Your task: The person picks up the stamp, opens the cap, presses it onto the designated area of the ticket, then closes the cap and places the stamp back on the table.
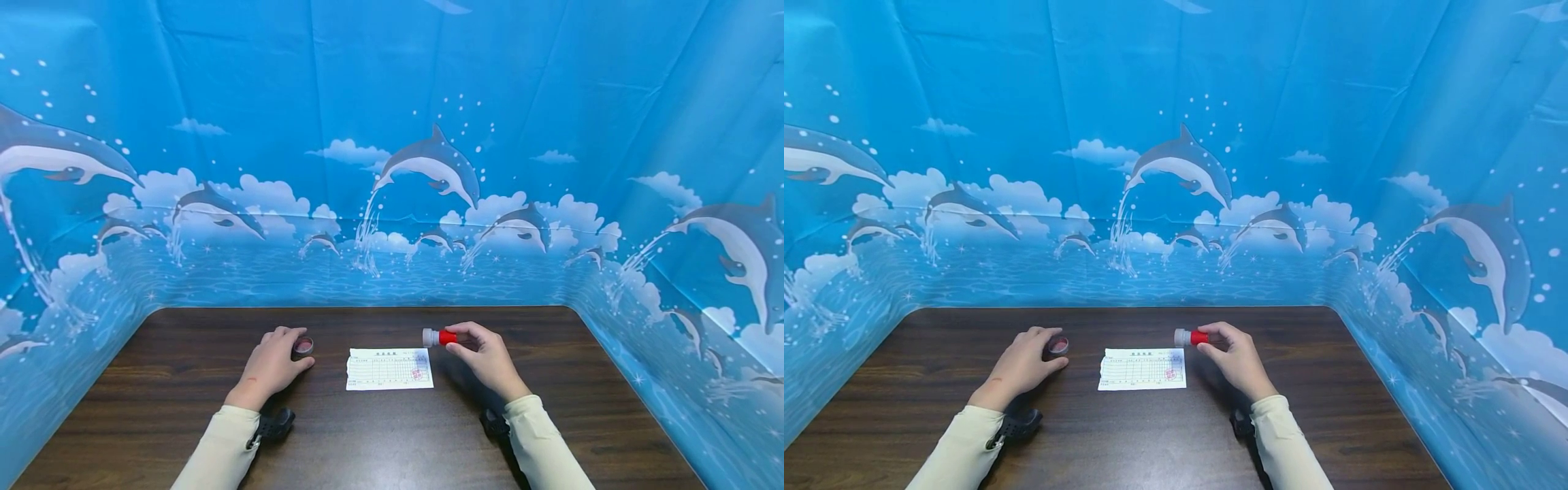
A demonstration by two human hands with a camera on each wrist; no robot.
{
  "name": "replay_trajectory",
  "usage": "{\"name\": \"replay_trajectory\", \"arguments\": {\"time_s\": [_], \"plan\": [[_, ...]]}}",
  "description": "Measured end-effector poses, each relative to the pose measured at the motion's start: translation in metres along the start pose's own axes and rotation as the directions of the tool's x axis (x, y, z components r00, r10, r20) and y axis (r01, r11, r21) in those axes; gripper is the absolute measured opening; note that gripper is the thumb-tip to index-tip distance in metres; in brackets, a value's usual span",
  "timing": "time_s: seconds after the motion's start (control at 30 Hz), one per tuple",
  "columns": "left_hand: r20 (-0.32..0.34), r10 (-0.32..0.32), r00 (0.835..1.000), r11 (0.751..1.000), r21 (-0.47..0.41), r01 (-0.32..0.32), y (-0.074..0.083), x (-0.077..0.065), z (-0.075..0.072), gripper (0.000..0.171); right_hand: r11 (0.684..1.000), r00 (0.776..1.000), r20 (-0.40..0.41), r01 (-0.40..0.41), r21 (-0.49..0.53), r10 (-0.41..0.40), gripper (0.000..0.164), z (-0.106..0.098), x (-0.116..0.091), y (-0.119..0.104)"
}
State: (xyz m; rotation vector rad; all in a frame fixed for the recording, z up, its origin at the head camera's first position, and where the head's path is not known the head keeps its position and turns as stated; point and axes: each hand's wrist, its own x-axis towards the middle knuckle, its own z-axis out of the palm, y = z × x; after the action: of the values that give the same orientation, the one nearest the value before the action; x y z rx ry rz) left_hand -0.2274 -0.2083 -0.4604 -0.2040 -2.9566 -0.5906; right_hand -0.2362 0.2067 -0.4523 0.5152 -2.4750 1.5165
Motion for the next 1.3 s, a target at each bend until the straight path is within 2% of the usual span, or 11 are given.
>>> {"name": "replay_trajectory", "arguments": {"time_s": [0.13, 0.3, 0.57, 0.87, 1.1, 1.3], "plan": [[0.019, -0.055, 0.998, 0.998, -0.004, 0.056, -0.0019, 0.0003, 0.0001, 0.069, 1.000, 1.000, 0.003, -0.003, -0.003, 0.003, 0.032, 0.0004, 0.0001, 0.0004], [0.013, -0.074, 0.997, 0.997, 0.012, 0.074, -0.0024, 0.0018, 0.0006, 0.066, 1.000, 1.000, 0.008, -0.002, 0.005, 0.002, 0.034, 0.0014, 0.0002, -0.0016], [0.000, -0.055, 0.998, 0.998, 0.027, 0.055, -0.0043, 0.0001, 0.0038, 0.066, 1.000, 0.999, 0.029, -0.013, 0.012, 0.013, 0.034, 0.0045, -0.0003, -0.0047], [-0.026, -0.042, 0.999, 0.999, 0.025, 0.043, -0.0044, -0.0031, 0.0052, 0.053, 0.999, 0.998, 0.044, -0.042, 0.009, 0.042, 0.032, 0.0071, -0.0021, -0.0079], [-0.032, -0.031, 0.999, 0.999, 0.026, 0.032, -0.0040, -0.0038, 0.0036, 0.050, 0.999, 0.998, 0.043, -0.050, 0.004, 0.050, 0.032, 0.0085, -0.0033, -0.0073], [-0.043, -0.029, 0.999, 1.000, -0.007, 0.029, -0.0025, -0.0017, 0.0030, 0.046, 0.999, 0.999, 0.035, -0.037, 0.003, 0.037, 0.032, 0.0088, -0.0033, -0.0093]]}}
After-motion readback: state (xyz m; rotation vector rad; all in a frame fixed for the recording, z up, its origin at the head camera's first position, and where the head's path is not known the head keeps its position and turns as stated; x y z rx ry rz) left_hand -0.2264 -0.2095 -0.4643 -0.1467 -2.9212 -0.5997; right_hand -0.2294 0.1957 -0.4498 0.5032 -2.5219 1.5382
